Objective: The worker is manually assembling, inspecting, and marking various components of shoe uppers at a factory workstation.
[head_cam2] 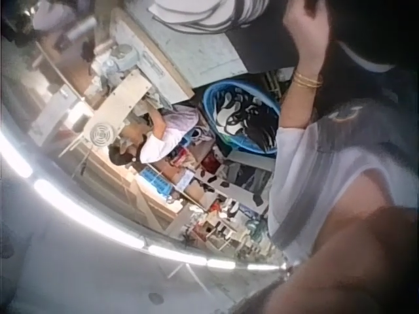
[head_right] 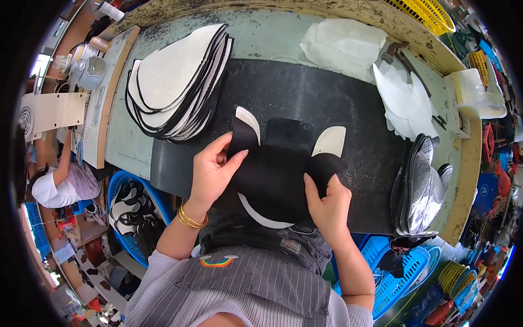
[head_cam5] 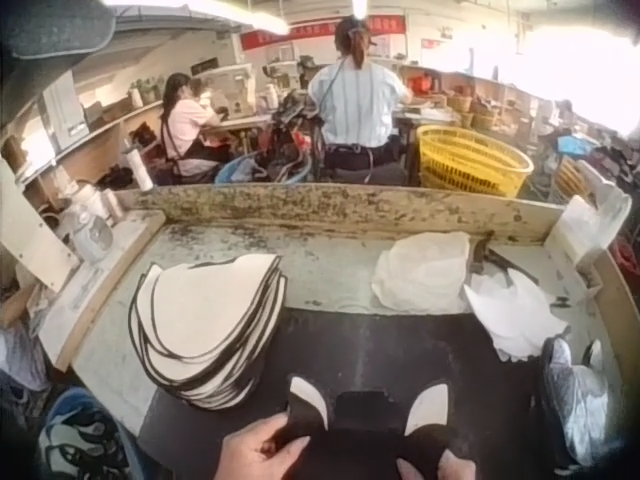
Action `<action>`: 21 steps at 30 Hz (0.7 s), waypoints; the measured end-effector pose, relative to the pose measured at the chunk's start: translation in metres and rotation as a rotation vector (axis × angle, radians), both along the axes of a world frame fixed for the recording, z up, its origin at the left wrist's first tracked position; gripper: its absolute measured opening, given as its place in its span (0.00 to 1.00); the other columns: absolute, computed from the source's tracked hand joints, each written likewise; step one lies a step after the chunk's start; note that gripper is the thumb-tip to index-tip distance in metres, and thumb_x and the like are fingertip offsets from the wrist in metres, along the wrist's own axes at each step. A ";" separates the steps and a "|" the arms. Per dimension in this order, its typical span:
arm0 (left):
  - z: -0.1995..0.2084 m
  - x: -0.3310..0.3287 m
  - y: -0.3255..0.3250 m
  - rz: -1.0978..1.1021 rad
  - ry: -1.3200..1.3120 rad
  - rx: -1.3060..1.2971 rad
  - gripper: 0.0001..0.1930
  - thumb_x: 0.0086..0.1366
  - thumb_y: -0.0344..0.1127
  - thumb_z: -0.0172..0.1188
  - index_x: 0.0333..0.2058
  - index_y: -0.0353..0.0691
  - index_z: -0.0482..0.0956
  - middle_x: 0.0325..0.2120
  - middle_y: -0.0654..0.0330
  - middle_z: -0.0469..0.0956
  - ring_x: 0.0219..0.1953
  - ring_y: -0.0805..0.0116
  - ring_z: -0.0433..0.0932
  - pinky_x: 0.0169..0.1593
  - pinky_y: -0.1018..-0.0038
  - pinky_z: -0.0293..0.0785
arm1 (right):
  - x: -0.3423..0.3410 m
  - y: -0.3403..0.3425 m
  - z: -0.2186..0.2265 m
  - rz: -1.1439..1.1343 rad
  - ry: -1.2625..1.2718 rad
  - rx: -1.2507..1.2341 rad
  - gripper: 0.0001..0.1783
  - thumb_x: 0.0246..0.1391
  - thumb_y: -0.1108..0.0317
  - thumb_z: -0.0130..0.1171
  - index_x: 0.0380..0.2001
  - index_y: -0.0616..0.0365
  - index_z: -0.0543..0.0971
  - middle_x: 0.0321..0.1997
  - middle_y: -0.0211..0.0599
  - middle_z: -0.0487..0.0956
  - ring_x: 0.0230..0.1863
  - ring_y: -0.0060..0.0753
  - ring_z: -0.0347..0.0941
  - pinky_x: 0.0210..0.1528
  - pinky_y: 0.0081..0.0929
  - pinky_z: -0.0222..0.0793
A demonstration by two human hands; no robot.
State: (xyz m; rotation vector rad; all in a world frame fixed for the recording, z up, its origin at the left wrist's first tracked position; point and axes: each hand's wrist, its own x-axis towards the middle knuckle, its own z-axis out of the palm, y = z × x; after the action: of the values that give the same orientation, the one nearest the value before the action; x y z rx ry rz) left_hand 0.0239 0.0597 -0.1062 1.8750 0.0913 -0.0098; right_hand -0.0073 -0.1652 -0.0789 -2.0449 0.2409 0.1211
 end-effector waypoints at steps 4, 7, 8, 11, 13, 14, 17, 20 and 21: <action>0.004 0.003 -0.002 -0.003 -0.038 0.030 0.19 0.57 0.24 0.64 0.48 0.32 0.75 0.29 0.70 0.75 0.22 0.89 0.63 0.25 0.89 0.61 | 0.003 0.003 -0.014 -0.062 -0.179 0.045 0.10 0.52 0.71 0.61 0.33 0.68 0.76 0.20 0.37 0.77 0.19 0.12 0.65 0.21 0.17 0.61; 0.006 0.001 -0.002 -0.016 -0.059 0.102 0.20 0.55 0.24 0.65 0.48 0.33 0.75 0.29 0.70 0.74 0.21 0.89 0.61 0.23 0.88 0.60 | 0.002 0.003 -0.017 -0.079 -0.288 0.037 0.09 0.51 0.72 0.61 0.32 0.68 0.75 0.18 0.36 0.76 0.17 0.13 0.64 0.19 0.18 0.60; 0.007 0.002 -0.003 -0.012 -0.085 0.123 0.21 0.55 0.25 0.66 0.48 0.33 0.75 0.28 0.69 0.74 0.20 0.88 0.60 0.23 0.88 0.59 | 0.001 0.000 -0.017 -0.063 -0.229 0.021 0.09 0.51 0.72 0.61 0.32 0.68 0.75 0.18 0.36 0.75 0.17 0.14 0.64 0.19 0.19 0.61; 0.010 0.000 -0.008 0.008 -0.117 0.171 0.21 0.53 0.24 0.66 0.48 0.35 0.76 0.30 0.66 0.74 0.20 0.87 0.59 0.22 0.87 0.59 | 0.001 -0.001 -0.009 -0.033 -0.113 -0.017 0.11 0.52 0.72 0.61 0.36 0.67 0.75 0.26 0.36 0.78 0.26 0.16 0.68 0.30 0.19 0.65; 0.016 0.000 -0.012 0.014 -0.125 0.191 0.21 0.52 0.23 0.66 0.47 0.35 0.76 0.32 0.64 0.74 0.19 0.86 0.60 0.22 0.86 0.60 | 0.000 -0.002 -0.007 -0.029 -0.058 -0.045 0.14 0.52 0.72 0.61 0.41 0.67 0.76 0.33 0.35 0.81 0.35 0.17 0.72 0.40 0.18 0.69; 0.020 0.001 -0.012 0.115 -0.270 0.373 0.21 0.51 0.25 0.67 0.46 0.36 0.77 0.36 0.62 0.75 0.23 0.81 0.65 0.26 0.82 0.64 | 0.001 -0.003 -0.011 -0.013 -0.132 -0.074 0.12 0.51 0.71 0.61 0.36 0.67 0.75 0.25 0.37 0.77 0.24 0.19 0.68 0.29 0.20 0.65; 0.039 -0.008 -0.021 -0.101 -0.523 0.554 0.21 0.50 0.34 0.68 0.44 0.37 0.78 0.43 0.58 0.74 0.35 0.68 0.71 0.38 0.72 0.69 | 0.008 -0.004 -0.009 0.016 -0.190 -0.094 0.12 0.51 0.68 0.62 0.31 0.68 0.73 0.16 0.37 0.74 0.12 0.23 0.66 0.18 0.22 0.61; 0.040 -0.036 -0.035 -0.603 -0.449 0.546 0.25 0.51 0.51 0.64 0.42 0.38 0.79 0.48 0.58 0.74 0.54 0.55 0.66 0.55 0.59 0.62 | 0.016 -0.003 0.006 0.013 -0.061 0.030 0.13 0.53 0.68 0.60 0.35 0.67 0.73 0.14 0.35 0.72 0.13 0.23 0.68 0.17 0.24 0.64; 0.036 -0.037 -0.034 -0.615 -0.447 0.591 0.26 0.52 0.54 0.62 0.42 0.38 0.79 0.48 0.58 0.74 0.54 0.55 0.66 0.55 0.59 0.62 | 0.019 -0.007 0.008 -0.010 -0.077 -0.029 0.12 0.54 0.68 0.59 0.37 0.66 0.72 0.15 0.35 0.72 0.13 0.22 0.68 0.16 0.23 0.64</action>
State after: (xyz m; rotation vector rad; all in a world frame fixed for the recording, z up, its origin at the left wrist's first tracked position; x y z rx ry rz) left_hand -0.0134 0.0258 -0.0700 2.3720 -0.8738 0.0156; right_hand 0.0115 -0.1721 -0.0713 -2.0727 0.2052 0.0325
